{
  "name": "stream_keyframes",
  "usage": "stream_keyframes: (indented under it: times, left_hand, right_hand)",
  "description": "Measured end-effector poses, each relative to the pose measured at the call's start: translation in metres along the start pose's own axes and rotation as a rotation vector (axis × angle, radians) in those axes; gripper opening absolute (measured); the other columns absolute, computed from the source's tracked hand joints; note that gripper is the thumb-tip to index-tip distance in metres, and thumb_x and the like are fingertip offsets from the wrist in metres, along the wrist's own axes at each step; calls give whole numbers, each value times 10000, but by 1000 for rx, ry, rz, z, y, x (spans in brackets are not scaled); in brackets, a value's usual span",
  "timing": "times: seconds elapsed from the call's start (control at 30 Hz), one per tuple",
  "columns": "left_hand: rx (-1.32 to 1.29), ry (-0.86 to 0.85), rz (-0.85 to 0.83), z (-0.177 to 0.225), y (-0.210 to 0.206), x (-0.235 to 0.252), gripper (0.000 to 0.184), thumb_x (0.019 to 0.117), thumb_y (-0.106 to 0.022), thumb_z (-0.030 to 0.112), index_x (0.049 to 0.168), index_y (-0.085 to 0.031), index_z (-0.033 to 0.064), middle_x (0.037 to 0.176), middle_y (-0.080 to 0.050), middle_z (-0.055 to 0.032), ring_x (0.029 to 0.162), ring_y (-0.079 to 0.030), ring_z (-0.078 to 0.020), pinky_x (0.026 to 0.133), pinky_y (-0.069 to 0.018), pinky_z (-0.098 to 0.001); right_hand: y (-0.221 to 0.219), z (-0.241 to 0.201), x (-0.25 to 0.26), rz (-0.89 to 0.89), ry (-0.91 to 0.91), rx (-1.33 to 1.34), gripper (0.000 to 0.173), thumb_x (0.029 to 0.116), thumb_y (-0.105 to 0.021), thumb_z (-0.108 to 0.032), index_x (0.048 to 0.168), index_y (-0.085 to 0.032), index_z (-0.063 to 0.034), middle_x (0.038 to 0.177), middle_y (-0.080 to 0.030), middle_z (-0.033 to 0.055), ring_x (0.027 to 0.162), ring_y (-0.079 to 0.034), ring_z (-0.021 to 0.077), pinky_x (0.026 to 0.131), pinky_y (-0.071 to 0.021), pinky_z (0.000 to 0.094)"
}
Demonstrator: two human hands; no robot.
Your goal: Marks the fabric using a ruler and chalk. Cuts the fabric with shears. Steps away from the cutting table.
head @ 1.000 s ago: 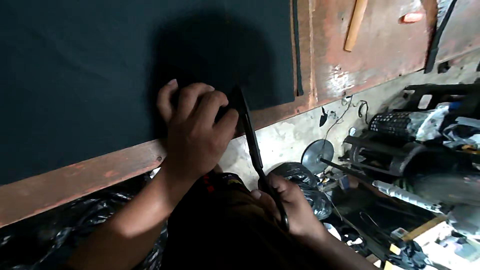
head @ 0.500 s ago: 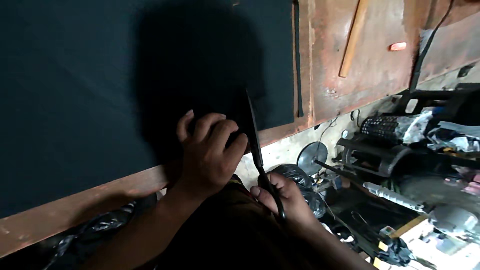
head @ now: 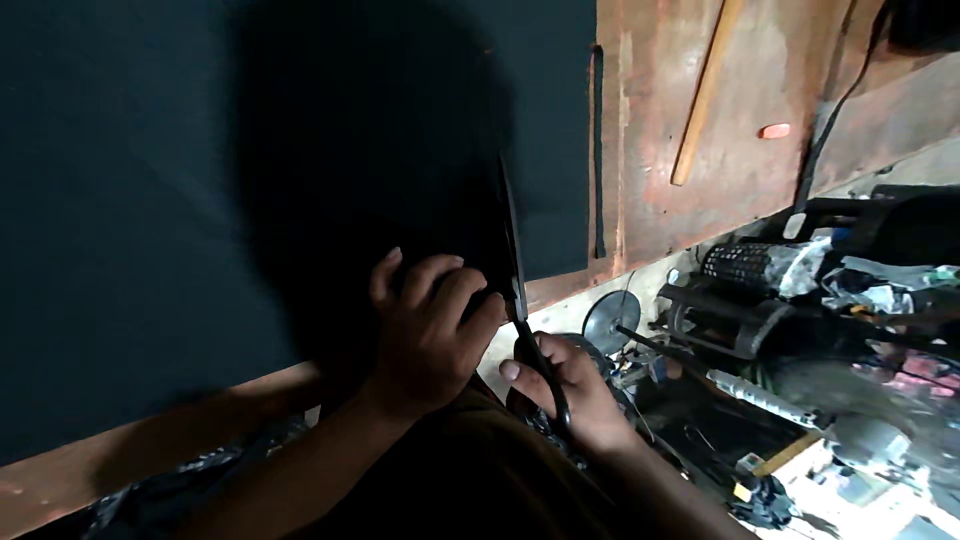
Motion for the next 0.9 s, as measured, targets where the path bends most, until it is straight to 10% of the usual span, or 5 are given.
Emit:
stream_keyframes:
  times: [0.5, 0.63, 0.9]
  left_hand:
    - [-150, 85, 7, -4, 1, 0, 116, 977, -610, 153, 1020, -712, 189, 1048, -698, -17, 1214, -576, -229, 1161, -245, -583]
    - [-283, 151, 67, -13, 33, 8, 127, 991, -586, 105, 1026, -700, 149, 1108, -687, -41, 1182, -618, -192, 1130, -413, -484]
    - [5, -82, -310, -46, 51, 29, 189, 1004, -573, 196, 1033, -739, 112, 1181, -693, -136, 1221, -601, -362, 1026, -439, -573]
  right_hand:
    - [1, -30, 20, 9, -2, -17, 350, 929, -722, -446, 1008, -675, -108, 719, -606, -64, 575, -555, 32, 529, -491, 197]
    - [1, -24, 20, 44, 13, -20, 316, 920, -745, -420, 844, -627, -137, 624, -543, -91, 500, -493, -4, 466, -432, 165]
    - [4, -53, 30, -9, -7, -6, 411, 926, -704, -510, 991, -673, -106, 727, -610, -49, 598, -580, 43, 549, -513, 200]
Point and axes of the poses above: each hand's wrist, its own x-axis towards the middle knuckle, its own y-axis out of the back of the hand, z = x × y, the point moved 4 cm from there along x, towards the middle knuckle
